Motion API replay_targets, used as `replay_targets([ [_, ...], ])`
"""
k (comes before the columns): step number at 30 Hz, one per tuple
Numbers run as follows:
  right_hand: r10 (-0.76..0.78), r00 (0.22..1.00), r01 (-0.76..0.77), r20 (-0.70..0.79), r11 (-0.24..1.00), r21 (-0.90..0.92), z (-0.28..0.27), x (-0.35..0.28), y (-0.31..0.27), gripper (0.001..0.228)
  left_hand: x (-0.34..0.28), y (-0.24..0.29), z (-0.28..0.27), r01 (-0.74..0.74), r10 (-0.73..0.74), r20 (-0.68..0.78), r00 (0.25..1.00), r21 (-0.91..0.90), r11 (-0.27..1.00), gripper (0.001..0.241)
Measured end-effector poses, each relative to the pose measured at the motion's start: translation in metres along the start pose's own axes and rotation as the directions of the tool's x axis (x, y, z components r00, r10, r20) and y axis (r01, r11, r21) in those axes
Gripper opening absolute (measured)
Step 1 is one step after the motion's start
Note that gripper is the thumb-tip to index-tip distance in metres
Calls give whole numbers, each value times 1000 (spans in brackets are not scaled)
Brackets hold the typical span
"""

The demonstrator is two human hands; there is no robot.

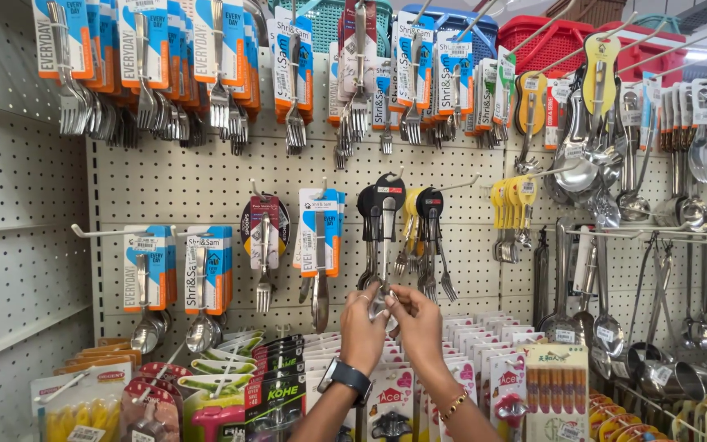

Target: Selecting and placing various kitchen utensils into a shopping cart.

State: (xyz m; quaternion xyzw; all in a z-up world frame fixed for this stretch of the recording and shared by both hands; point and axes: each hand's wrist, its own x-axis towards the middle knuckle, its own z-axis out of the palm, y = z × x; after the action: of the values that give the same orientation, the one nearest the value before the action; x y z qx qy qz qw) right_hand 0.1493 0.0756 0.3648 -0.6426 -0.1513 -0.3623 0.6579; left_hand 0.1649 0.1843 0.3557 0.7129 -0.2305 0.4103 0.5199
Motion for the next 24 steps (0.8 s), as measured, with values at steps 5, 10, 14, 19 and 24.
replay_targets([
  [5, -76, 997, 78, -33, 996, 53, -12, -20, -5, 30, -24, 45, -22, -21, 22, 9, 1000, -93, 995, 49],
  [10, -102, 993, 108, -65, 989, 104, -24, -48, -44, 32, -45, 85, -36, -51, 52, 7, 999, -139, 989, 54],
  [14, -77, 991, 87, -110, 992, 93, -49, -74, -57, 32, -71, 108, -31, -64, 75, 44, 996, -220, 973, 55],
  [19, -33, 968, 31, -248, 999, -11, -112, -139, -3, 31, -146, 92, 19, -36, 77, 147, 986, -267, 963, 54],
  [24, 200, 859, -201, -472, 978, 50, -200, -247, 97, 27, -263, 66, 88, 168, -36, 442, 896, -264, 950, 51],
])
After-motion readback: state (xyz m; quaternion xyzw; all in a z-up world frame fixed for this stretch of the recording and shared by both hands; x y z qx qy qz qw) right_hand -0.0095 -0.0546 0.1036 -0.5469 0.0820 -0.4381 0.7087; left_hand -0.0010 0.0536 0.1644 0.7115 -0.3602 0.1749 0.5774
